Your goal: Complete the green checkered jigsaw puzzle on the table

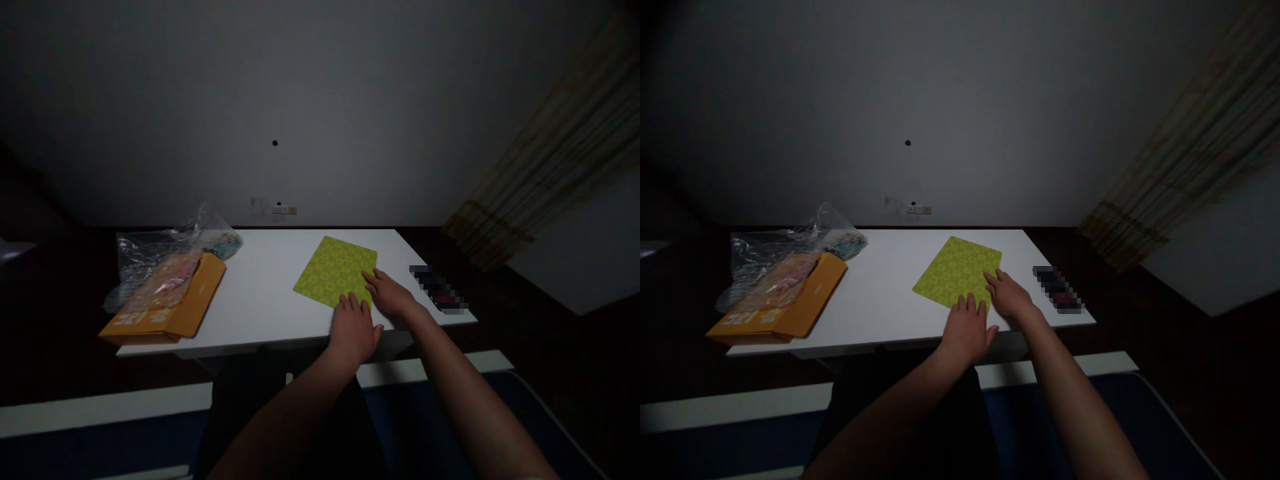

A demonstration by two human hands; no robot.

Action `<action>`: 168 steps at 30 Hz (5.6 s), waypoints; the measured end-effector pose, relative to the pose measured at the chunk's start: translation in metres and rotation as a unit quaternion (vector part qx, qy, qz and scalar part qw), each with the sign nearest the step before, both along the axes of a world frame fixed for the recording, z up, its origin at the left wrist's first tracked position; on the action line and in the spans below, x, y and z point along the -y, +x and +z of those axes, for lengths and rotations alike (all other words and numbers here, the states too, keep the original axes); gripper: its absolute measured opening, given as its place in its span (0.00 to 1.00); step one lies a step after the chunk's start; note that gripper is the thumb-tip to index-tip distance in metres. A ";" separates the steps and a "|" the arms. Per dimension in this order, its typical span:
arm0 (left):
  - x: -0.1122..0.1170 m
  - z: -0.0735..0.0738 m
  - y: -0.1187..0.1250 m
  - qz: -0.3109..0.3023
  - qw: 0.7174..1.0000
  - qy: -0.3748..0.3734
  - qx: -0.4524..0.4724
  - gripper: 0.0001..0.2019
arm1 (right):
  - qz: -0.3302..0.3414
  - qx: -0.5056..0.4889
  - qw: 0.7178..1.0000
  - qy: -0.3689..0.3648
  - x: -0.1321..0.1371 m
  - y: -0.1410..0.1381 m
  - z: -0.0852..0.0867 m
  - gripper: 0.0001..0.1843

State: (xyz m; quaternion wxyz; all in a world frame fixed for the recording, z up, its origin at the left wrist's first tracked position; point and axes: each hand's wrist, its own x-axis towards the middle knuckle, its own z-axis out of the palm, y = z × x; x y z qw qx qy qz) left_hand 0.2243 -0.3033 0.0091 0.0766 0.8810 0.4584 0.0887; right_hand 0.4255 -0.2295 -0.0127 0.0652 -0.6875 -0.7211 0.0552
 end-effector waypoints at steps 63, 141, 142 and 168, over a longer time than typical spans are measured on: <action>-0.171 -0.006 0.012 -0.078 0.994 -0.072 -0.038 0.41 | -0.352 -0.026 0.935 0.018 0.072 0.133 0.023 0.58; -0.003 -0.039 -0.186 -0.131 0.987 0.088 0.031 0.24 | 0.286 -0.146 0.927 0.196 0.108 -0.103 -0.031 0.36; -0.002 -0.040 -0.185 -0.127 0.987 0.091 0.035 0.23 | 0.285 -0.145 0.927 0.198 0.108 -0.103 -0.030 0.35; -0.018 -0.053 -0.163 -0.073 0.990 0.116 0.032 0.28 | 0.281 -0.235 0.921 0.134 0.059 -0.072 0.008 0.26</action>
